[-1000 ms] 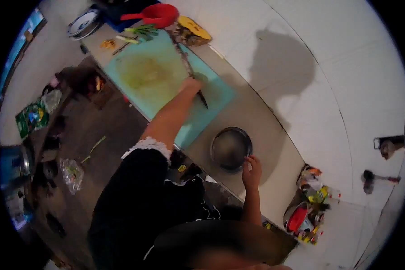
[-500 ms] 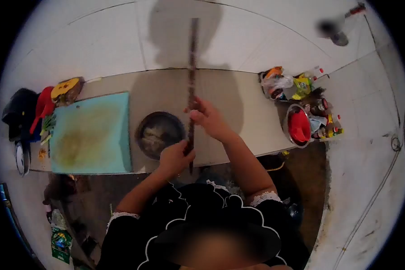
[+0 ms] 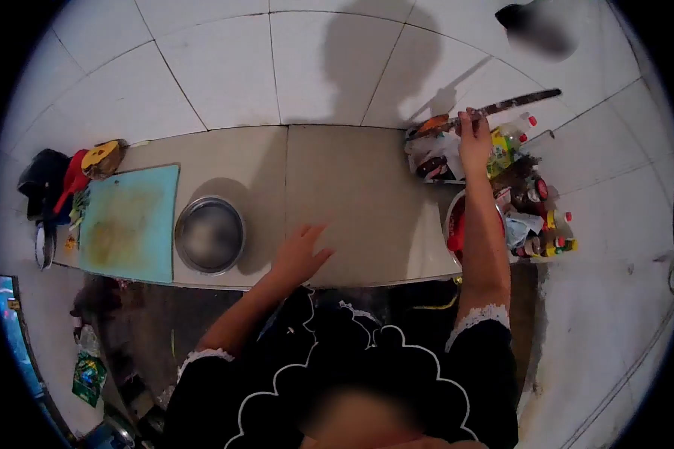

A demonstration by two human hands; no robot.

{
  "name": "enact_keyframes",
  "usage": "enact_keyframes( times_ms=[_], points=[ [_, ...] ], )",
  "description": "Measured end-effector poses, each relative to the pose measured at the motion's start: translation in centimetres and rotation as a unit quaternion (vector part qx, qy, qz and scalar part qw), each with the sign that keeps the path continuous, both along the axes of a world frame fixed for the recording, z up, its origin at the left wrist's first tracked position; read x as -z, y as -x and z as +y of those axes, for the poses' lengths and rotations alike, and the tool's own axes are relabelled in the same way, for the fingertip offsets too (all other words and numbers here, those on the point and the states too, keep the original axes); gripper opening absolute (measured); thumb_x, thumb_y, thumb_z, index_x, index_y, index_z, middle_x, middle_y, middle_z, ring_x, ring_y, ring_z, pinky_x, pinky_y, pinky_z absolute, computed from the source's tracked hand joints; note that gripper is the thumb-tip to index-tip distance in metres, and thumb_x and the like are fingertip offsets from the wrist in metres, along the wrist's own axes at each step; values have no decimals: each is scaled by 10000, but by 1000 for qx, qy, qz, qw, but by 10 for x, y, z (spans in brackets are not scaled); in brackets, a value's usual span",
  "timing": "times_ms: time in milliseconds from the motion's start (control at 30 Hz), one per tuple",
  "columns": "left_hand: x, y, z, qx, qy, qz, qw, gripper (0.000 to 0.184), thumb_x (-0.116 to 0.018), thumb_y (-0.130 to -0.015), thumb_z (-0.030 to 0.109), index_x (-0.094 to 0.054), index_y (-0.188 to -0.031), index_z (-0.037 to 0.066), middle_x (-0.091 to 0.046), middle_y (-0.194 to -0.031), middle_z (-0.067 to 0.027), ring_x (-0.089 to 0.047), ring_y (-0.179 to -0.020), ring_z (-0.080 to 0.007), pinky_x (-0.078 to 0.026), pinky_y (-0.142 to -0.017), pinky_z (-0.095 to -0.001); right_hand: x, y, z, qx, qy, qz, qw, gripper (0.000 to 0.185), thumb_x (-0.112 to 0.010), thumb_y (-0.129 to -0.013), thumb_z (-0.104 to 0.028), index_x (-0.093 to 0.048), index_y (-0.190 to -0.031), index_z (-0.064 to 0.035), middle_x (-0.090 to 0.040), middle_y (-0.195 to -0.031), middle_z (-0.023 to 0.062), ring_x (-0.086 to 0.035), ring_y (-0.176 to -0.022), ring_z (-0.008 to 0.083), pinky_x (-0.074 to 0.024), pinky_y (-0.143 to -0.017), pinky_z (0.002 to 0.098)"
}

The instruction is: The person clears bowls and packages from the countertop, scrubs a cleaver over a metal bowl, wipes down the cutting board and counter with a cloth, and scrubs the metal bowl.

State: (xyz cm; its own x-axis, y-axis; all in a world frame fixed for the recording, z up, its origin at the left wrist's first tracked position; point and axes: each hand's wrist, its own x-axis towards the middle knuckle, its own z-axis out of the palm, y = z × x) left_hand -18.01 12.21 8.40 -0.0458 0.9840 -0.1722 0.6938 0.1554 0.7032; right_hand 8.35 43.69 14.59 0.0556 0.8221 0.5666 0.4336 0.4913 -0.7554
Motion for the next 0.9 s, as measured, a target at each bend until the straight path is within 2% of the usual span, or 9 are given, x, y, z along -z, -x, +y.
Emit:
enact_keyframes(
  times_ms=[100,200,300,367,467,533,633,733,900],
  points=[
    [24,16,-18,-46,28,-7,999,495,-601,-797,319,-461,-1214,91,-494,-1172,-148,-509,-1033,-306,-432,-829,-416,21,-6,49,78,3,-76,994,323,-564,-854,-279,-544,-913,38,-612,-829,191,-598,-768,304,-455,-698,370],
    [12,29,-29,-104,62,-10,993,473,-612,-792,285,-477,-1192,73,-521,-1134,-145,-531,-990,-297,-440,-813,-397,30,-18,76,75,48,29,996,336,-558,-845,-291,-554,-914,38,-615,-842,205,-594,-815,347,-455,-710,399],
    [7,38,-45,-151,76,-11,986,441,-624,-785,250,-497,-1160,57,-549,-1075,-140,-565,-906,-273,-457,-772,-371,5,-59,84,201,2,-81,976,360,-563,-829,-310,-561,-908,41,-621,-827,205,-592,-784,378,-459,-701,426],
    [28,44,-56,-164,60,13,985,418,-631,-780,236,-511,-1137,53,-558,-1046,-136,-581,-840,-254,-466,-739,-355,-7,-111,109,297,53,-87,950,368,-554,-825,-327,-567,-898,34,-628,-825,195,-601,-774,367,-463,-698,435],
    [44,39,-63,-150,20,80,985,393,-633,-778,232,-527,-1110,50,-556,-1030,-141,-580,-792,-236,-469,-714,-348,-37,-160,111,333,27,-51,941,371,-532,-826,-326,-566,-936,26,-628,-856,199,-599,-828,369,-465,-728,435],
    [41,31,-57,-142,43,39,988,385,-632,-778,233,-533,-1103,51,-555,-1029,-143,-575,-806,-245,-465,-722,-355,-67,-155,87,341,28,-16,939,366,-523,-827,-320,-562,-955,21,-625,-891,202,-593,-864,370,-462,-746,436],
    [23,13,-39,-124,66,30,990,380,-633,-780,236,-539,-1099,53,-553,-1028,-144,-569,-823,-257,-461,-732,-362,-46,-184,116,379,1,-109,919,374,-521,-827,-318,-553,-970,25,-617,-921,211,-590,-865,379,-457,-755,439],
    [17,7,-24,-116,60,23,991,390,-634,-782,243,-537,-1109,53,-549,-1029,-145,-567,-824,-264,-459,-734,-365,-56,-215,135,401,-67,-129,904,370,-524,-824,-316,-552,-968,23,-609,-940,217,-588,-857,383,-453,-763,444],
    [31,10,-17,-113,45,-1,993,408,-636,-785,251,-529,-1128,56,-537,-1050,-143,-565,-814,-263,-459,-733,-367,-137,-281,118,471,-114,-36,874,409,-488,-829,-354,-549,-944,33,-597,-913,214,-580,-869,379,-454,-770,453]
  ],
)
